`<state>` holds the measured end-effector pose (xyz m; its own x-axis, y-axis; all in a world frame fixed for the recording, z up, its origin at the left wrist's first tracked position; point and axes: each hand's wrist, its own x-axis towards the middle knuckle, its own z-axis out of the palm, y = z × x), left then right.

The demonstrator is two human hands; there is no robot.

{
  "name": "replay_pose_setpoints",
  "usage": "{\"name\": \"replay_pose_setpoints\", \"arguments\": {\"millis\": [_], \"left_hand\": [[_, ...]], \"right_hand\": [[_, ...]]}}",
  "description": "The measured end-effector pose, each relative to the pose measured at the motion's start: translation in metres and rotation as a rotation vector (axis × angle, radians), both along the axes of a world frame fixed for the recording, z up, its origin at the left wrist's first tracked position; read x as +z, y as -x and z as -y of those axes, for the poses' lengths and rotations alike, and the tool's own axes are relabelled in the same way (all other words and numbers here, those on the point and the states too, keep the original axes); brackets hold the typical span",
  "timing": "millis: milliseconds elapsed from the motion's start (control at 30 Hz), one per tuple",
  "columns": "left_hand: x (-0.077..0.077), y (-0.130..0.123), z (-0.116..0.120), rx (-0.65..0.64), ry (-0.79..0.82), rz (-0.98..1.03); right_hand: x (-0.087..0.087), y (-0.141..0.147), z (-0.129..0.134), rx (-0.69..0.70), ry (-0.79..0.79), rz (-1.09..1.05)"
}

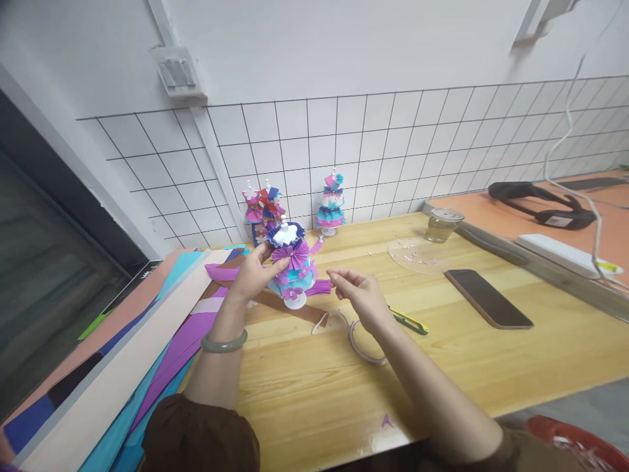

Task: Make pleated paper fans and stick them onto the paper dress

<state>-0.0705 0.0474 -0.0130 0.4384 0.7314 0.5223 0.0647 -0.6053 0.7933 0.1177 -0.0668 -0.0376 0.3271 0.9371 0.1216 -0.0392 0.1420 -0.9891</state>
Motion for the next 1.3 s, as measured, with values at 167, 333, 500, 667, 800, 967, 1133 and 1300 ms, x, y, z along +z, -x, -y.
{"name": "replay_pose_setpoints", "arguments": {"millis": [167, 333, 500, 667, 800, 967, 1133, 1300], "left_hand": [[-0.002, 0.0, -0.002, -0.009, -0.012, -0.037], [-0.002, 0.0, -0.002, 0.011, 0.004, -0.017], [0.0, -0.001, 0.001, 0.041, 0.016, -0.008], [0.004, 0.0, 0.005, 0.016, 0.003, -0.028], [0.006, 0.002, 0.006, 0.007, -0.008, -0.043], [0.005, 0.003, 0.006, -0.012, 0.002, -0.021], [0.004, 0.003, 0.004, 0.012, -0.018, 0.005], [0.003, 0.004, 0.002, 0.008, -0.005, 0.011]], "right_hand": [[-0.013, -0.012, 0.012, -0.024, 0.056, 0.025], [-0.007, -0.004, 0.008, -0.002, 0.022, 0.169], [0.018, -0.002, -0.018, -0.005, -0.178, 0.327], [0.042, -0.002, -0.056, 0.376, -0.219, 0.227], [0.046, 0.008, -0.074, 0.544, -0.222, 0.097], [0.042, 0.017, -0.077, 0.489, -0.235, 0.018], [0.038, 0.018, -0.077, 0.416, -0.264, 0.055], [0.034, 0.017, -0.08, 0.441, -0.318, 0.064]]}}
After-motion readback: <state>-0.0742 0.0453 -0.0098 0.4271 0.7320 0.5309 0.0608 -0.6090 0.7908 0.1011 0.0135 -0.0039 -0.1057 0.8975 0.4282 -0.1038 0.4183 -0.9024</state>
